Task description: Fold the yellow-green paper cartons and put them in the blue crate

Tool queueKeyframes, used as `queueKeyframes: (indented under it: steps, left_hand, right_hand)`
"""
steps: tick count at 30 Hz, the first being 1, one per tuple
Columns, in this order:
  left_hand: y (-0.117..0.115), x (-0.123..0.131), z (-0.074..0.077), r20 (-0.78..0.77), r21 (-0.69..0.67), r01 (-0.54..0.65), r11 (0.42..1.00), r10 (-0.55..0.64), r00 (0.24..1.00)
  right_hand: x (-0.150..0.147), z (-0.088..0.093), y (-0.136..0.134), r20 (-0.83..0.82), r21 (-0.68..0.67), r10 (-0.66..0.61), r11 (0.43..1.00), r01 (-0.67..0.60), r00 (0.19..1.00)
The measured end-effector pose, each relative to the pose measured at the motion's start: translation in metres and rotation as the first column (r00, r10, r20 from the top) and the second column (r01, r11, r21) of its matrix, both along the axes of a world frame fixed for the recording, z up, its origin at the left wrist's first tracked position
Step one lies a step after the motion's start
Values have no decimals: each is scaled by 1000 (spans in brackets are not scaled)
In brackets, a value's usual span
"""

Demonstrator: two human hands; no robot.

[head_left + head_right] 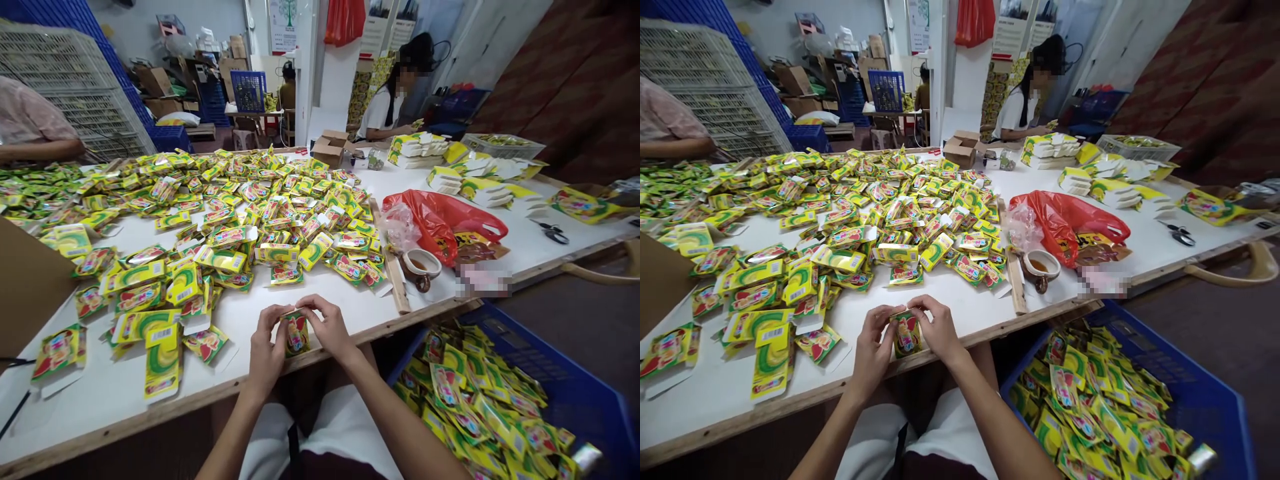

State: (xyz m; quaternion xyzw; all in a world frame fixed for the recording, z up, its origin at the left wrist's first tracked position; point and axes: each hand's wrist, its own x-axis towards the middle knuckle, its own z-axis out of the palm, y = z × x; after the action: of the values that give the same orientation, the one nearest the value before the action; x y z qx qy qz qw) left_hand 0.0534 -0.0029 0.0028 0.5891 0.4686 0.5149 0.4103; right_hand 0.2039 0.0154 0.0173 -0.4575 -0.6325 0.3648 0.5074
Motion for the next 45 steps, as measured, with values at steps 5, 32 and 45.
queueKeyframes:
  steps: [5, 32, 45]
  left_hand:
    - [-3, 2, 7, -9, -46, -24, 999, 24, 1000]
    - [32, -8, 1, -188, -79, -133, 988, 116, 975]
    - [53, -4, 22, -461, 169, -202, 965, 258, 849]
  right_hand:
    - [0, 6, -8, 33, 26, 49, 998, -50, 998]
    - [85, 36, -50, 178, -8, -316, 947, 322, 932]
    - [67, 28, -55, 285, 1, -286, 954, 298, 915]
